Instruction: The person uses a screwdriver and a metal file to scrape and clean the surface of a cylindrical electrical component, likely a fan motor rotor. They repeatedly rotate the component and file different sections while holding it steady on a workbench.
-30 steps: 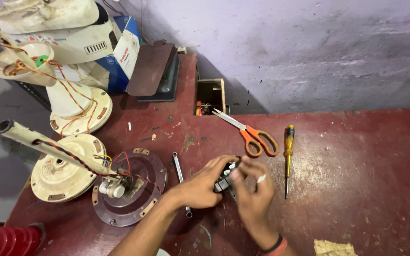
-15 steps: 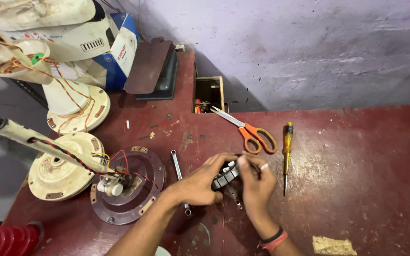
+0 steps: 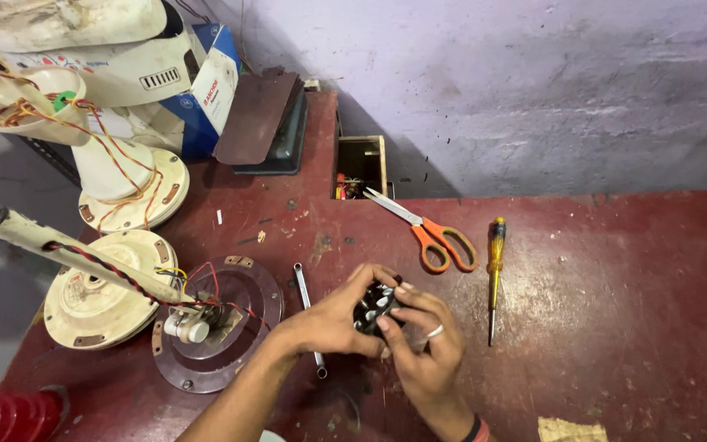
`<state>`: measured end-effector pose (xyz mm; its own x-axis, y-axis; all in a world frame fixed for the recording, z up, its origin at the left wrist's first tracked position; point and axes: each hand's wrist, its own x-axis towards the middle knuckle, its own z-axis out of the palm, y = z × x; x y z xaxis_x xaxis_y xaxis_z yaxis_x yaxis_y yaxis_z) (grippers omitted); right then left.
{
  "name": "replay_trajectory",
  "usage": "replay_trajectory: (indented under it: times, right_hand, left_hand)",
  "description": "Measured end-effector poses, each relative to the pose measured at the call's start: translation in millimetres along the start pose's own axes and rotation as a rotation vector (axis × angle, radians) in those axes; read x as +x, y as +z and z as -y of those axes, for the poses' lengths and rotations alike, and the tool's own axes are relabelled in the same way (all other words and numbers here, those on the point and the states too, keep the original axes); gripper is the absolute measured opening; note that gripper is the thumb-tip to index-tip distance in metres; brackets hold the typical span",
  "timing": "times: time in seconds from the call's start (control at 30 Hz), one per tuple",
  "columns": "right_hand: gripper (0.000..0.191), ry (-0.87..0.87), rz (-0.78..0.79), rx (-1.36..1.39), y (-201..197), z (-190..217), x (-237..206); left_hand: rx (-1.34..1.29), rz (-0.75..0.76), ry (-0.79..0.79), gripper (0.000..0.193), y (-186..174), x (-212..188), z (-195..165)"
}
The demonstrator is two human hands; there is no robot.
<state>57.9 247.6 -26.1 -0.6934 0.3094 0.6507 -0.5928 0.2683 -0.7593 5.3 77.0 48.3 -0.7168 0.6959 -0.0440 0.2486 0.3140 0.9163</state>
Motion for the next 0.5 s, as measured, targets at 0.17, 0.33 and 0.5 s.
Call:
replay_trajectory:
  times: [0.17, 0.33, 0.5]
  right_hand:
    - [0.019, 0.570, -0.048, 0.161, 2.6, -10.7, -4.0]
    - [0.023, -0.119, 0.095, -0.016, 4.0, -10.0, -1.8]
    - [0.020, 0.172, 0.062, 0.185, 4.2, -7.1, 0.1]
  left_hand:
    - [0.098, -0.075, -0.126, 0.082, 4.1, 2.8, -6.9]
    - [0.113, -0.048, -0.141, 0.110, -0.4, 1.8, -5.5]
    - [0.148, -0.033, -0.076, 0.111, 2.8, 5.2, 1.1]
